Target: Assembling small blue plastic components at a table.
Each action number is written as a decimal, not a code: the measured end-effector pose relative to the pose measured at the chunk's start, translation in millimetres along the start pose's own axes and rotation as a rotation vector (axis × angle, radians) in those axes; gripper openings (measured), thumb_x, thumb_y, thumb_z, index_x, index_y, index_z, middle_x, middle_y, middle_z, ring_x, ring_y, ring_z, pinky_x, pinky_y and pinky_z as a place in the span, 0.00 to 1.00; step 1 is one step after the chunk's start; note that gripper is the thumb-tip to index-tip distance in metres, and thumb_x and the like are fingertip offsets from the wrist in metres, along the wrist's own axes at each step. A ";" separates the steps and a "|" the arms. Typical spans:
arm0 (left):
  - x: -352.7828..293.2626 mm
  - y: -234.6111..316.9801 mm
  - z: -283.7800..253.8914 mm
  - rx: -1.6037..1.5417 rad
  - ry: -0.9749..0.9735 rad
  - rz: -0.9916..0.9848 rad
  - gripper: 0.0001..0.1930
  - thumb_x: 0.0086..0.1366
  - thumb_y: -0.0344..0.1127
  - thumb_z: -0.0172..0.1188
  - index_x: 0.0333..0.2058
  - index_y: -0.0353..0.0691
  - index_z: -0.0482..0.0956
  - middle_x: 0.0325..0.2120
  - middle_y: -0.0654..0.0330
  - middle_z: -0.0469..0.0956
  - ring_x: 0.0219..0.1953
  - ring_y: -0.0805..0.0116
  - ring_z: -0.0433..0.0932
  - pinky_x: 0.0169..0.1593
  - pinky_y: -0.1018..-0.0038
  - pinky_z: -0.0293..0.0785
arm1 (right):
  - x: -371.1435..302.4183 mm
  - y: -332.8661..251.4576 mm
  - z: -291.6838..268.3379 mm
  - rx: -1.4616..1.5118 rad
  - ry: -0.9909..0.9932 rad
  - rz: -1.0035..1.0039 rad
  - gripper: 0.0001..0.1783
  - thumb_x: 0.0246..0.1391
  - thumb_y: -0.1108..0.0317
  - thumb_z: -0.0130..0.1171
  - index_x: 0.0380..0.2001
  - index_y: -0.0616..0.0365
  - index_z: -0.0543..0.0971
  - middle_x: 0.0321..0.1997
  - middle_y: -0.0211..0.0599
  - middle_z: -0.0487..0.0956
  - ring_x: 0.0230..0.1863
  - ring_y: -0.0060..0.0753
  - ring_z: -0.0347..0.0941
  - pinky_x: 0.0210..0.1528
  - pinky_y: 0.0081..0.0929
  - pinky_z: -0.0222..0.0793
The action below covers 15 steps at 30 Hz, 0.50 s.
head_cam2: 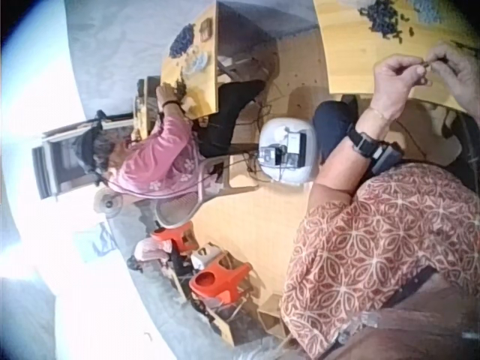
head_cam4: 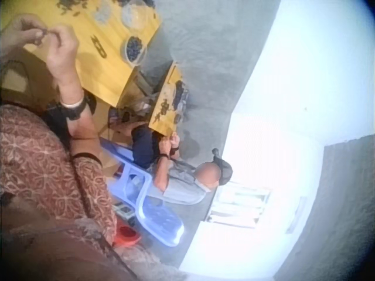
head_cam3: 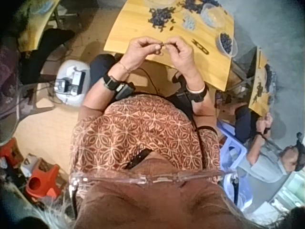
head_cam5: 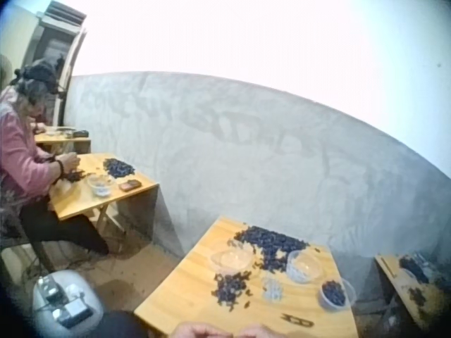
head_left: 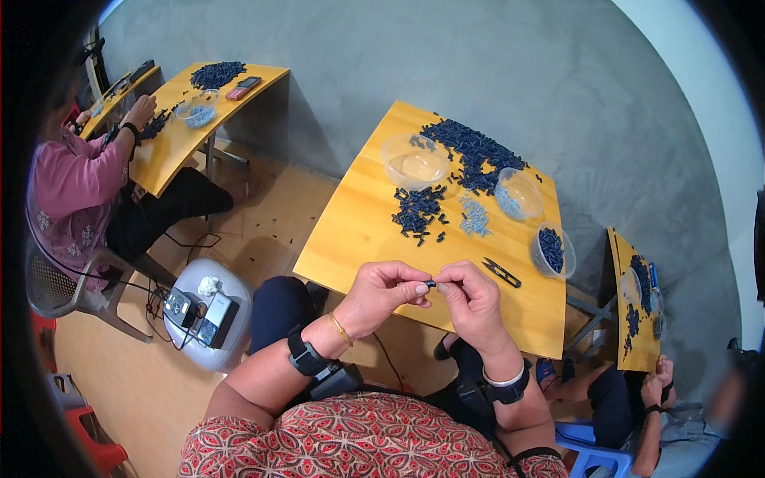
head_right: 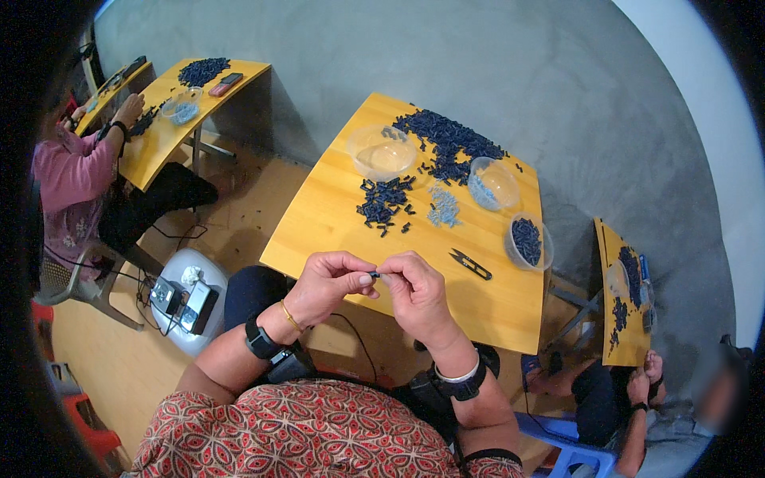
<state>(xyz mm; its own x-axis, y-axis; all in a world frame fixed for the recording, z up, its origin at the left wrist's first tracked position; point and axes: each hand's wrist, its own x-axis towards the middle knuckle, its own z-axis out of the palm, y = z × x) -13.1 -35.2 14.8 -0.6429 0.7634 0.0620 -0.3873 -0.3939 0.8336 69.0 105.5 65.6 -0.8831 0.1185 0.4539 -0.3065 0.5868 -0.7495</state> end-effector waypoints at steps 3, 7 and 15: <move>1.1 0.2 2.5 -0.018 -0.003 0.017 0.07 0.57 0.25 0.56 0.35 0.31 0.76 0.28 0.58 0.77 0.29 0.72 0.77 0.37 0.77 0.76 | -0.5 1.8 1.9 -0.007 0.031 -0.036 0.04 0.48 0.81 0.52 0.28 0.61 0.72 0.26 0.32 0.72 0.25 0.23 0.68 0.28 0.18 0.64; 2.6 -4.3 0.0 -0.133 -0.032 0.032 0.07 0.57 0.25 0.55 0.35 0.31 0.75 0.27 0.59 0.76 0.28 0.73 0.76 0.37 0.74 0.77 | -5.2 10.5 -1.9 0.150 0.019 0.077 0.05 0.49 0.82 0.51 0.31 0.63 0.71 0.29 0.32 0.71 0.29 0.22 0.68 0.33 0.16 0.65; -0.4 -2.2 2.2 -0.116 -0.041 -0.022 0.08 0.58 0.24 0.53 0.38 0.32 0.74 0.30 0.57 0.76 0.29 0.69 0.76 0.38 0.72 0.76 | -10.0 19.2 -3.3 0.579 0.041 0.343 0.05 0.51 0.78 0.50 0.34 0.63 0.71 0.30 0.32 0.72 0.32 0.24 0.70 0.36 0.19 0.67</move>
<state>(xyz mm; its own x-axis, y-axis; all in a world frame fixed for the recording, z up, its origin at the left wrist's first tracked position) -10.5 -33.5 14.1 -0.6069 0.7918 0.0684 -0.4763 -0.4312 0.7663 73.1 118.3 48.3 -0.9536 0.2589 0.1537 -0.1625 -0.0126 -0.9866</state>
